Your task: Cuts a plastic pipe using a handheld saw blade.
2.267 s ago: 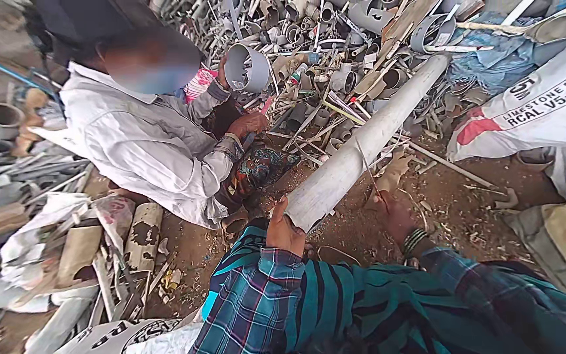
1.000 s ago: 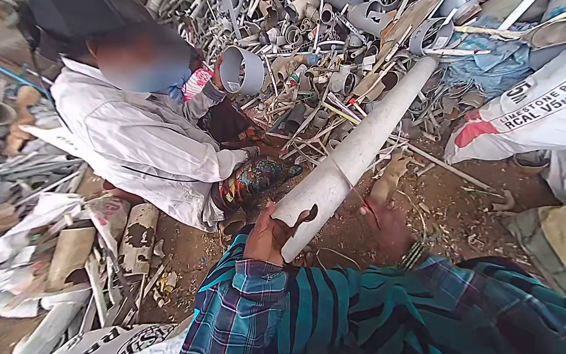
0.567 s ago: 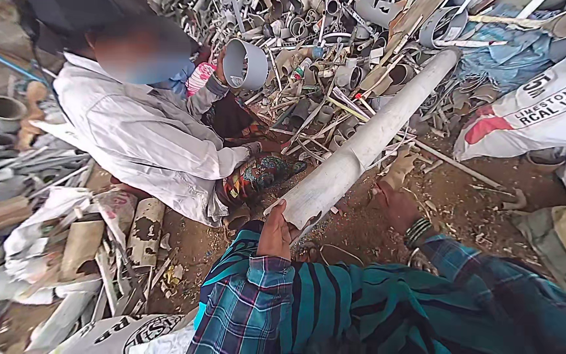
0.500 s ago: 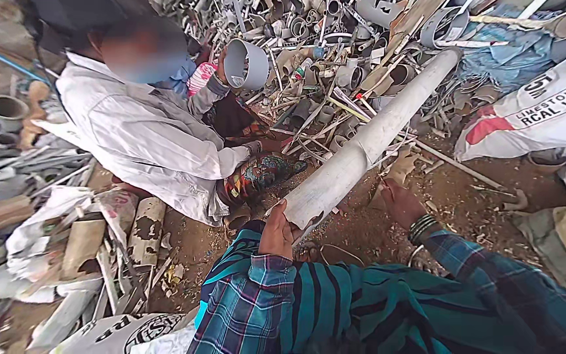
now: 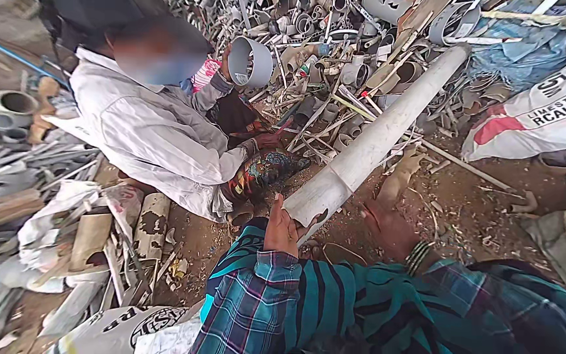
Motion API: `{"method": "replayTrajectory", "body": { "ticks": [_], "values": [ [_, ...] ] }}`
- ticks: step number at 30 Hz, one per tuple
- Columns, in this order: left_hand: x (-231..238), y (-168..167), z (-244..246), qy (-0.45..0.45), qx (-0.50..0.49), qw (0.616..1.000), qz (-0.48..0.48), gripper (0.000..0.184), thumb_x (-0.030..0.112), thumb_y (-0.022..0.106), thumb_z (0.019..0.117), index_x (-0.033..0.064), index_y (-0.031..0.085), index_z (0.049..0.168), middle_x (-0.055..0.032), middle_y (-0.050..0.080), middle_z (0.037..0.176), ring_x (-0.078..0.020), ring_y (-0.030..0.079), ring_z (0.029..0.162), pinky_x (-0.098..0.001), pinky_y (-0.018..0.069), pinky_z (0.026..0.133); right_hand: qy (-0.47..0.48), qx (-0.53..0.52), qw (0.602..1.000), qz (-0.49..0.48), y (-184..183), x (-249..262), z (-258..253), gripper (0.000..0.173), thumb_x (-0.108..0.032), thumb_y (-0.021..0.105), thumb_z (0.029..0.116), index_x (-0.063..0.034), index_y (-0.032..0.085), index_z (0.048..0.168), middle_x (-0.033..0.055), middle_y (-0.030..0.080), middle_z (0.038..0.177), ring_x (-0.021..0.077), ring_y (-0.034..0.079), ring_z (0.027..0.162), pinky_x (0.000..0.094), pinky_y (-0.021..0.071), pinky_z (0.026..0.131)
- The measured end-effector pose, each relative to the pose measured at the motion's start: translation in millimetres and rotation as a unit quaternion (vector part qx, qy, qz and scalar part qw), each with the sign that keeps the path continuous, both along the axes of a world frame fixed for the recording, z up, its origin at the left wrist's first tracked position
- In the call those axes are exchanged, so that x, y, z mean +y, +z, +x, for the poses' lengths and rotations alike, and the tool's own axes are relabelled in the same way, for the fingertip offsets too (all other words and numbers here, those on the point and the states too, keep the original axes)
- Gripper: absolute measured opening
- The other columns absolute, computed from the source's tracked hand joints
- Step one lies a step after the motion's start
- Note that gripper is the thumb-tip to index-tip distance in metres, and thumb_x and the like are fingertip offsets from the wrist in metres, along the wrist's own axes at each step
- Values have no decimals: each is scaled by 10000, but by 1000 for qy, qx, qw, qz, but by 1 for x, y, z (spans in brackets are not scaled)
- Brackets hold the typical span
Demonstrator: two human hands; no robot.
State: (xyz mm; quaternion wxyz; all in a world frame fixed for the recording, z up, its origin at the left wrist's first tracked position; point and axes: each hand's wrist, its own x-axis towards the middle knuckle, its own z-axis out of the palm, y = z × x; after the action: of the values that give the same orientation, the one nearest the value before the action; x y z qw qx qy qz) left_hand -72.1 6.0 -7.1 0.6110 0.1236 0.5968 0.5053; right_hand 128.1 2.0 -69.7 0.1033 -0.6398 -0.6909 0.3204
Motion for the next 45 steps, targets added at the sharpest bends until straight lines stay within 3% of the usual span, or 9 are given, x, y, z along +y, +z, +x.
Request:
{"method": "replayTrajectory", "body": {
  "ticks": [4, 8, 11, 17, 24, 30, 37, 42, 45],
  "values": [
    [0, 0, 2, -2, 16, 1000, 0, 684, 529, 138, 1093, 7, 361, 1475, -217, 550, 1324, -261, 623, 1105, -386, 530, 886, 115, 22, 993, -16, 10, -37, -29, 376, -255, 426, 1107, 48, 594, 1252, 278, 679, 949, 469, 701, 877, 586, 551, 744],
    [0, -1, 1, 1, -16, 1000, -1, 702, 547, 151, 1086, 27, 285, 1539, -244, 471, 1452, -309, 601, 1200, -405, 532, 929, -14, 2, 1000, -26, 5, 8, 5, 392, -229, 368, 1127, 80, 536, 1302, 311, 669, 964, 497, 677, 941, 623, 511, 825],
    [-2, 0, 1, 0, -10, 1000, -1, 706, 549, 133, 1085, 22, 310, 1520, -240, 511, 1396, -296, 627, 1140, -389, 542, 894, -49, -22, 998, -41, 5, 19, 14, 405, -245, 348, 1134, 65, 506, 1341, 318, 663, 1007, 492, 670, 995, 622, 498, 867],
    [0, -4, 3, 13, 11, 1000, 2, 716, 554, 144, 1084, 10, 302, 1522, -254, 467, 1439, -325, 564, 1230, -457, 501, 965, 120, 1, 993, -5, 9, -32, -24, 365, -251, 432, 1103, 45, 597, 1239, 280, 680, 960, 476, 702, 870, 588, 552, 730],
    [0, -2, 3, 19, -18, 1000, 0, 712, 558, 156, 1082, 34, 264, 1551, -243, 423, 1502, -329, 561, 1270, -438, 521, 964, -90, -40, 994, -37, -2, 37, 29, 434, -249, 326, 1139, 68, 483, 1390, 343, 664, 1077, 503, 661, 1066, 617, 483, 923],
    [1, 0, 3, 30, -16, 999, -5, 704, 558, 168, 1083, 30, 285, 1533, -247, 453, 1460, -328, 583, 1221, -430, 533, 927, 98, 52, 994, 23, -5, -18, -10, 353, -216, 437, 1099, 70, 590, 1237, 275, 672, 877, 466, 690, 824, 586, 540, 730],
    [2, -2, 1, 37, -32, 999, -11, 704, 558, 173, 1083, 29, 285, 1534, -252, 451, 1466, -339, 577, 1231, -443, 529, 935, -93, 11, 996, 4, -26, 32, 29, 402, -225, 339, 1131, 78, 510, 1334, 319, 662, 961, 492, 674, 948, 615, 498, 846],
    [2, -1, 3, 41, -27, 999, -15, 704, 556, 175, 1084, 21, 293, 1526, -252, 462, 1446, -334, 588, 1210, -436, 538, 915, 82, 50, 995, 31, -18, -14, -4, 362, -217, 434, 1094, 69, 596, 1245, 281, 680, 872, 476, 696, 817, 600, 541, 721],
    [2, -2, 3, 43, -22, 999, -16, 702, 554, 181, 1084, 29, 273, 1541, -257, 431, 1481, -345, 568, 1243, -445, 530, 932, 63, 49, 995, 65, -31, -6, 4, 375, -213, 424, 1085, 82, 600, 1236, 291, 681, 873, 494, 696, 823, 615, 536, 715]
  ]
}}
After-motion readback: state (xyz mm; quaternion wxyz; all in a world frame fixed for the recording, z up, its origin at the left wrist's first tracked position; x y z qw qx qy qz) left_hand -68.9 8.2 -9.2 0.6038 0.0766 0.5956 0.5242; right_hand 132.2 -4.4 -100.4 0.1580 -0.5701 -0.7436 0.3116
